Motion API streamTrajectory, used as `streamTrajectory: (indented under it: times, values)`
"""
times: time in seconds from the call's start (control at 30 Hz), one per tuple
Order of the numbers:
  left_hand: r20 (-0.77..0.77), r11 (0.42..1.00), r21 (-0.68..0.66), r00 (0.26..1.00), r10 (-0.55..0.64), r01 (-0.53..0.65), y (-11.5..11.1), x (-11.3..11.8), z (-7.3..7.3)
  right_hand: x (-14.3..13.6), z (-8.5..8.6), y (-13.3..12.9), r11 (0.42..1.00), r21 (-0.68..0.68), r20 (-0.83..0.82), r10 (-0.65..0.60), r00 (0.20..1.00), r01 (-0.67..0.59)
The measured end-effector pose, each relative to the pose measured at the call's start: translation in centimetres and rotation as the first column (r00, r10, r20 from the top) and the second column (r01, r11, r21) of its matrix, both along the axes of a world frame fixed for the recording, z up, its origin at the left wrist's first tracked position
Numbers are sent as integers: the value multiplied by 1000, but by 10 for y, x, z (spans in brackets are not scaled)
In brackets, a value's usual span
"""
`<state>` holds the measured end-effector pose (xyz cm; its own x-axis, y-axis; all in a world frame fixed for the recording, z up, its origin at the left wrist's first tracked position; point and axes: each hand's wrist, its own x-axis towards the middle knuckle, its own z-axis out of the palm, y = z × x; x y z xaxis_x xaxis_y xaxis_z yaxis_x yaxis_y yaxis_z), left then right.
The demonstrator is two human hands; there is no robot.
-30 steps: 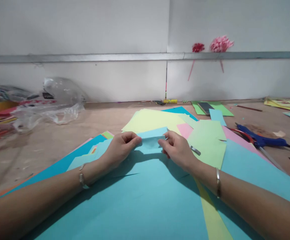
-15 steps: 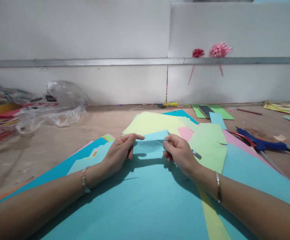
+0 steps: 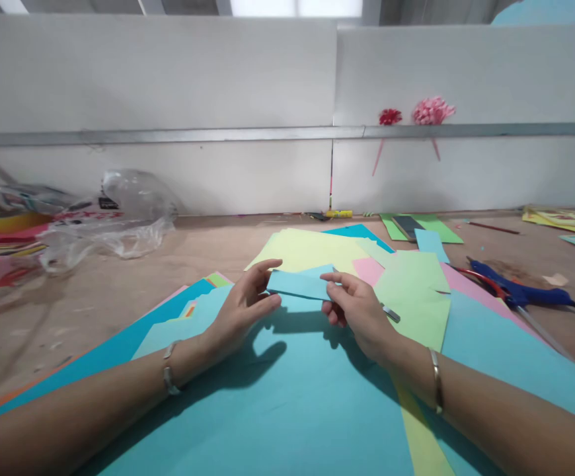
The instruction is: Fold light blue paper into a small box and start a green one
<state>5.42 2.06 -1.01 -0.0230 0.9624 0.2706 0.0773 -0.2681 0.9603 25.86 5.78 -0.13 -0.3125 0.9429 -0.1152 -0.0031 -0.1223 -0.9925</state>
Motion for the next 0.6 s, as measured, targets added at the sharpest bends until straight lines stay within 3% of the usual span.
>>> streamTrajectory:
  times: [0.17,0.27,0.4,0.6]
  values:
    - [-137,998,-53,990,23,-31,-3,3,3,-1,-2,-2,980,92,187,156,970,-175]
    - [-136,998,-18,989,56,-59,-3,5,1,-1,-2,-1,956,222,341,107,934,-191]
    - [-126,997,43,989,72,-67,-3,6,-1,-1,1,-3,897,370,427,66,902,-241]
    - [83,997,-49,994,67,-63,-4,8,2,1,9,-9,870,200,480,314,819,-451]
